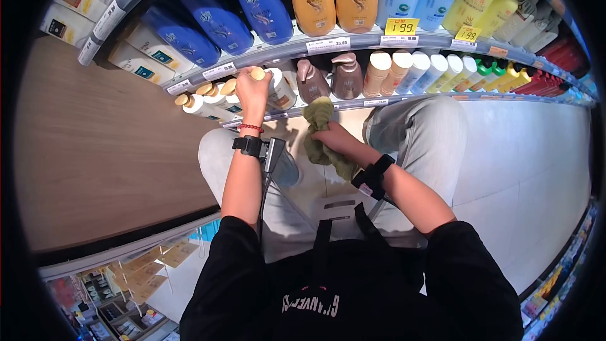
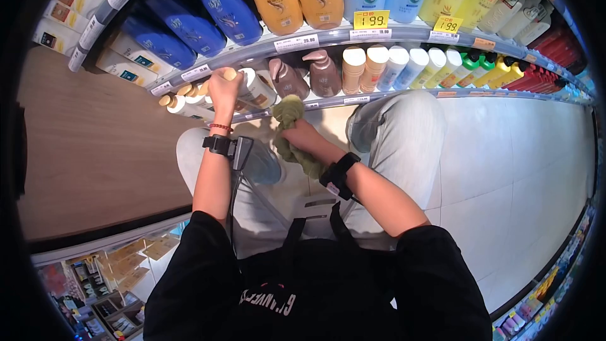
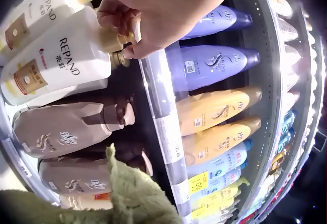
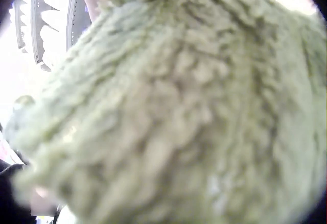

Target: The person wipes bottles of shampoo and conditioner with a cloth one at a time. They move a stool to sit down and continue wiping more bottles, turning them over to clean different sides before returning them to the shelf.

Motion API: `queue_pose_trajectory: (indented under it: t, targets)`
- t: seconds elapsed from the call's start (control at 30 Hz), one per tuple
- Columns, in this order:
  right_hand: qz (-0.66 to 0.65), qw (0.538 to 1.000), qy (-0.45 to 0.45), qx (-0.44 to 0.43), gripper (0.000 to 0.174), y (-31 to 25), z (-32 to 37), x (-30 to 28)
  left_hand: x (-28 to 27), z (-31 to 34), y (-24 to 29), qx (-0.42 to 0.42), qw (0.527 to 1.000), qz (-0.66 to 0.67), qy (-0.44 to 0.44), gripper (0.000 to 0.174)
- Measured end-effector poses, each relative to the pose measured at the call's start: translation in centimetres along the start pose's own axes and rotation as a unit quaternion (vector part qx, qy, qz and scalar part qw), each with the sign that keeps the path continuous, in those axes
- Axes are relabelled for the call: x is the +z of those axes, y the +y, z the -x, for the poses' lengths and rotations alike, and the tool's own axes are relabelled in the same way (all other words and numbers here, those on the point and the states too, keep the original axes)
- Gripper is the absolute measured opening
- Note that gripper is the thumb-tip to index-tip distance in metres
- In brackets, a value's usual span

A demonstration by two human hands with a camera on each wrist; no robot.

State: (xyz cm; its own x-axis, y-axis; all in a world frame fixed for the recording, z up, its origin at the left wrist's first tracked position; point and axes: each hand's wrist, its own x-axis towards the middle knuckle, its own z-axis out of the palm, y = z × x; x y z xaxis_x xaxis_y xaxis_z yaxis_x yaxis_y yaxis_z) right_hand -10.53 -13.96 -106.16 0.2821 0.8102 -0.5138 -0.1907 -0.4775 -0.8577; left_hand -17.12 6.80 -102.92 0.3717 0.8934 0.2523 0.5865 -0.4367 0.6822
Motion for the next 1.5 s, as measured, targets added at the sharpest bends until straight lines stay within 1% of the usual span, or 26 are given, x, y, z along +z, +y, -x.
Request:
queue_pose_trajectory:
  t: [0.03,0.13,0.17,0.37,0.47,0.57,0.67,0.7,0.8,0.83,0.93,0.97,1.07,1.1,1.2,1.23,1.33,1.37,1.43,1.5]
  targets:
    - [-0.004,1.000,0.002,-0.004,0.044,0.0,0.0,0.0,0.5,0.0,-0.4,0.010,1.000,0.007,0.008,0.034]
    - [-0.005,1.000,0.008,-0.002,0.045,0.4,-0.3,0.0,1.5,-0.2,-1.4,0.041,0.999,-0.002,-0.016,0.034]
    - [-0.003,1.000,0.009,0.002,0.045,0.3,-0.3,0.1,1.4,0.0,-1.1,0.041,0.998,0.006,-0.053,0.033]
    - [-0.040,0.999,-0.011,0.003,0.045,-1.1,0.7,0.1,2.3,-0.2,-2.2,0.029,0.997,0.008,-0.074,0.035]
    - [-0.049,0.999,-0.009,0.011,0.043,-0.8,0.5,0.4,2.2,-0.8,-2.8,0.041,0.994,0.009,-0.101,0.038]
    - [-0.037,0.999,-0.011,0.015,0.041,-0.3,0.2,0.6,2.3,-1.5,-3.8,0.057,0.989,0.046,-0.131,0.043]
    - [-0.038,0.999,-0.020,0.022,0.039,1.1,-0.5,0.6,2.4,-1.9,-5.1,0.069,0.989,0.032,-0.129,0.051]
    - [-0.040,0.999,-0.024,0.022,0.038,1.3,-0.6,0.5,1.4,-1.5,-4.3,0.011,0.992,0.028,-0.125,0.058]
    - [-0.051,0.998,-0.029,0.021,0.037,1.5,-0.6,0.3,-1.9,-1.3,-3.4,-0.007,0.988,0.002,-0.157,0.061]
    - [-0.055,0.998,-0.027,0.022,0.037,1.4,-0.5,0.2,-2.1,-1.5,-4.9,0.030,0.990,-0.003,-0.135,0.055]
    - [-0.062,0.997,-0.028,0.024,0.036,2.4,-1.4,0.4,-5.1,-2.3,-4.7,-0.023,0.980,-0.093,-0.175,0.048]
    - [-0.062,0.997,-0.029,0.024,0.036,2.0,-1.4,0.5,-5.5,-2.6,-5.1,-0.025,0.984,-0.068,-0.162,0.040]
    - [-0.065,0.998,-0.023,0.014,0.037,0.9,-0.5,1.3,-6.1,-3.3,-6.1,0.086,0.983,-0.151,-0.066,0.036]
    - [-0.034,0.999,-0.022,0.020,0.037,0.5,-0.3,1.7,-5.9,-3.5,-6.8,0.144,0.980,-0.134,-0.029,0.034]
    - [0.040,0.998,-0.031,0.025,0.039,0.0,-0.3,2.4,-5.9,-4.5,-7.8,0.124,0.988,-0.060,-0.071,0.034]
    - [0.051,0.998,-0.042,0.018,0.040,0.2,-0.5,2.5,-5.9,-4.5,-8.0,0.123,0.989,-0.040,-0.065,0.033]
    - [0.048,0.998,-0.049,-0.004,0.042,0.4,-0.6,2.7,-5.5,-4.4,-8.5,0.033,0.998,0.009,-0.049,0.037]
    - [0.040,0.998,-0.047,-0.010,0.043,0.5,-0.4,2.8,-5.3,-4.1,-8.2,0.012,0.999,0.009,-0.036,0.040]
    - [0.064,0.996,-0.057,0.010,0.042,0.4,-0.5,2.5,-4.8,-3.7,-7.4,-0.031,0.999,0.011,-0.008,0.046]
    - [0.083,0.995,-0.053,0.024,0.043,0.3,-0.6,2.4,-4.4,-3.7,-7.2,-0.011,0.998,-0.059,-0.009,0.053]
